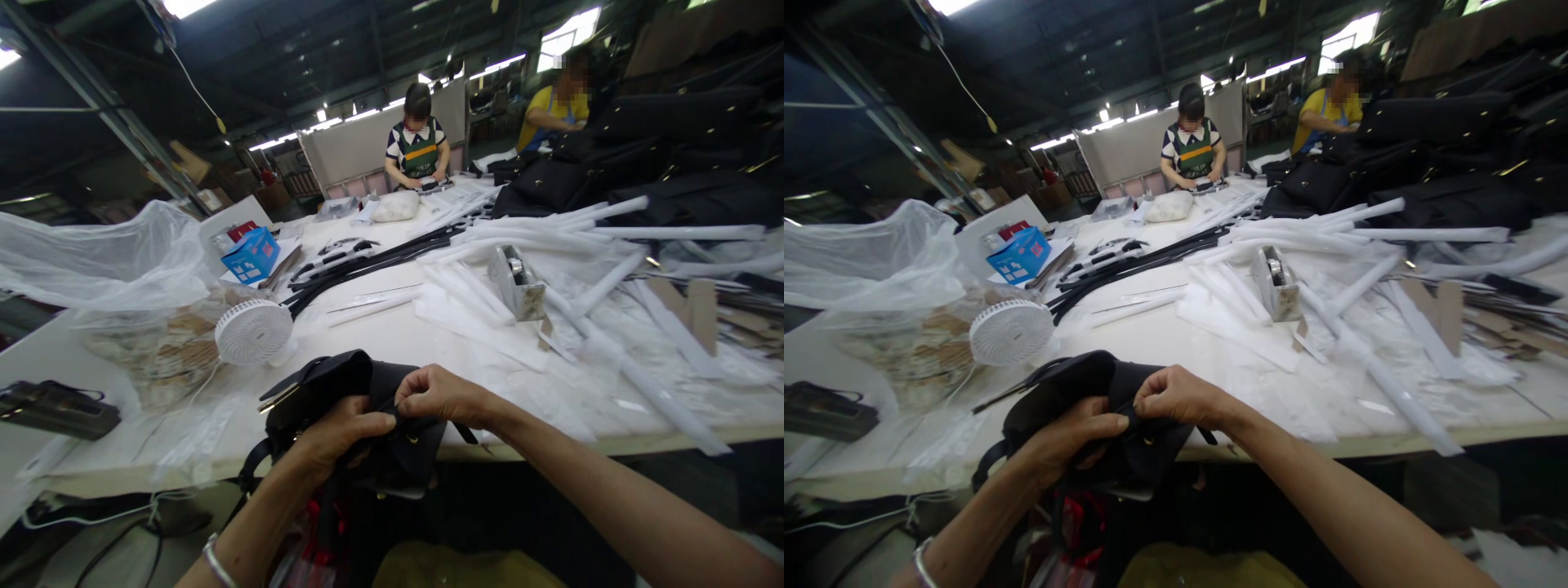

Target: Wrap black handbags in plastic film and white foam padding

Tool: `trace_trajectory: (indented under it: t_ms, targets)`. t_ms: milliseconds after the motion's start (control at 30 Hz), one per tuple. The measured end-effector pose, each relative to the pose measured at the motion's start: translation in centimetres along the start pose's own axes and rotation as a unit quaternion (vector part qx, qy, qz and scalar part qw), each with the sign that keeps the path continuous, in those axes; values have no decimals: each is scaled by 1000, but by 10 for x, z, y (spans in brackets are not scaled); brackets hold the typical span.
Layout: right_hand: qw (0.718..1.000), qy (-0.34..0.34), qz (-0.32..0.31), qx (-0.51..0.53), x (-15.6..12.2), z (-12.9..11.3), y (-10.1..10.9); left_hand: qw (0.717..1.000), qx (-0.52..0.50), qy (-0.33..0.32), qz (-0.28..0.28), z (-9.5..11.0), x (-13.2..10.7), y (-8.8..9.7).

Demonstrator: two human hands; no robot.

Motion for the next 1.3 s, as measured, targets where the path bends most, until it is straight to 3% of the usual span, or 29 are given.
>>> trace_trajectory:
  t_ms: [100,267,567,800,867,1033,1167,1300]
  targets:
    - [999,7,5,-31,1,1,0,1000,2,7,10,2,2,1]
    - [996,27,63,-56,2,5,6,999,2,-5,48,9,5,-1]
    - [993,14,92,-70,6,8,13,995,23,-68,66,17,10,-8]
    - [981,48,103,-155,8,3,14,992,17,-89,91,18,15,-5]
    - [983,42,109,-140,8,3,18,993,20,-83,80,19,16,-4]
    - [984,34,111,-133,10,-5,40,995,54,-82,-18,30,0,-2]
    - [943,113,152,-275,1,-35,47,991,95,-95,-29,38,-15,7]
    - [884,233,167,-370,-16,-64,15,991,59,-116,10,43,-8,13]
Point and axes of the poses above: each hand's wrist, its own x-axis towards the middle knuckle, its own y-axis out of the back of the hand, z = x × y, the point moved 6 cm from there along x, towards the middle knuckle, and after that the axes turned 12 degrees about y, right-handed, at the moved point
